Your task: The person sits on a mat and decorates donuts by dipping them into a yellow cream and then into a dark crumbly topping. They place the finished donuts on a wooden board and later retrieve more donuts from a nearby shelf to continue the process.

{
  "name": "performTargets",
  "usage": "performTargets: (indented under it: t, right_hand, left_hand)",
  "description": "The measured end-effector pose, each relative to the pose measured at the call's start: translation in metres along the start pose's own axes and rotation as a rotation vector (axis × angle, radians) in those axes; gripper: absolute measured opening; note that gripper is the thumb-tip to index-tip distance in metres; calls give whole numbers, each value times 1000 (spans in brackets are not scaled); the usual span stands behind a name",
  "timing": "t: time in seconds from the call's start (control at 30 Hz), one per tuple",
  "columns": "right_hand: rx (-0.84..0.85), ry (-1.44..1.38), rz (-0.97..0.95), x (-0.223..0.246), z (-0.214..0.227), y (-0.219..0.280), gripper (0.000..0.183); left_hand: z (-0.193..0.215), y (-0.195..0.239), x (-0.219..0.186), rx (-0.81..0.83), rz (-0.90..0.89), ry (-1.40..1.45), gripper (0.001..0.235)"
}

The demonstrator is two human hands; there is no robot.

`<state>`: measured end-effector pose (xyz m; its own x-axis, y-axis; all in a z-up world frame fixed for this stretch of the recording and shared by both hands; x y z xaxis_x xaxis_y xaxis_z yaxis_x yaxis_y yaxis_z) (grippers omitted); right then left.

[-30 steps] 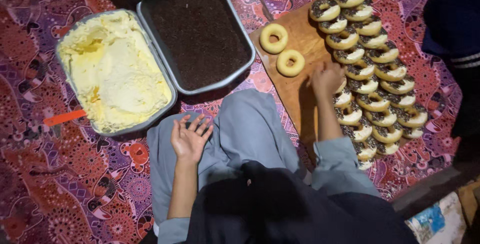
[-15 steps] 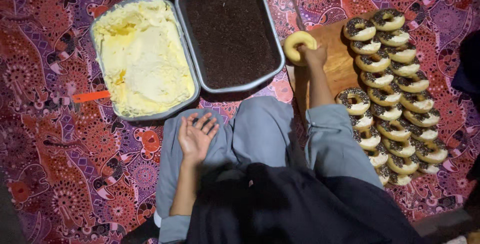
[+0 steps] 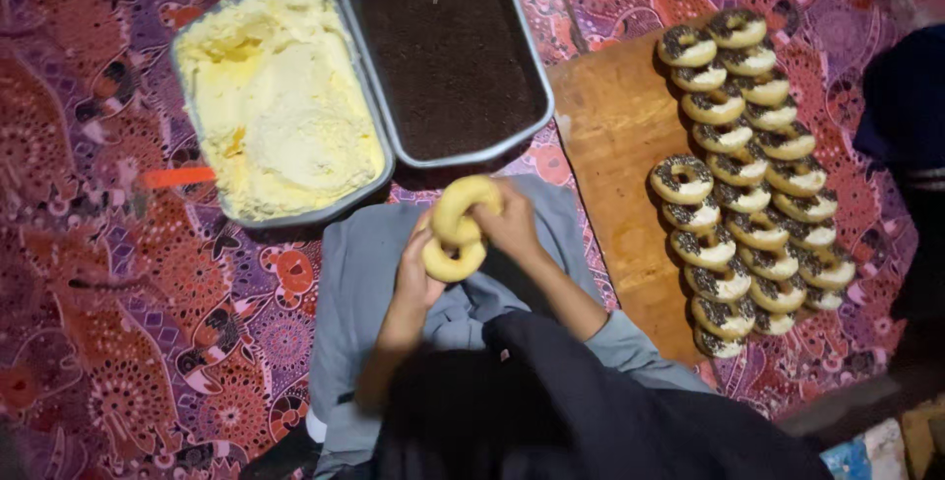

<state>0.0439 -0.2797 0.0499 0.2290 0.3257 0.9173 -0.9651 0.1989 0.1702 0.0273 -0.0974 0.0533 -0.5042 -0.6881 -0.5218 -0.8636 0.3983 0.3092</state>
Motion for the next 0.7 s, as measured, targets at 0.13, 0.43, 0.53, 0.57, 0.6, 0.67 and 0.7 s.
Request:
performTargets:
  t: [0.13, 0.43, 0.53, 0.57, 0.6, 0.67, 0.7]
  right_hand:
    - [251, 88, 346, 66, -29, 8, 49]
    - [433, 443, 784, 149, -179, -81, 24]
    - [523, 646, 668, 158, -209, -100, 22]
    - [581, 692, 589, 155, -213, -93, 23]
    - [631, 740, 511, 154, -217, -88, 24]
    - [823, 61, 497, 153, -216, -58, 37]
    - [830, 87, 665, 155, -219, -50, 35]
  left_hand:
    - [43, 20, -19, -197, -181, 374, 50]
    - [157, 60, -51, -457, -425, 558, 45]
    - [179, 59, -58, -457, -493, 620, 47]
    - [182, 56, -65, -394, -541, 629, 46]
    - [185, 50, -73, -324, -587, 636, 45]
    - [194, 40, -80, -439, -491, 601, 52]
    - [199, 37, -81, -497, -437, 587, 57]
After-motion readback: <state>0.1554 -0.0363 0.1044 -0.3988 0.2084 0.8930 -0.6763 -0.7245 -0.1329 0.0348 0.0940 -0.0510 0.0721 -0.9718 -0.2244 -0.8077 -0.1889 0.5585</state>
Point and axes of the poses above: each hand's wrist, its own y-axis away from the middle knuckle, its own z-axis out of the back of the hand, x = y × z, the point moved 3 cm from there along -y, towards the middle knuckle, and after that the axes turned 1 degree about x, right-handed, at the moved point
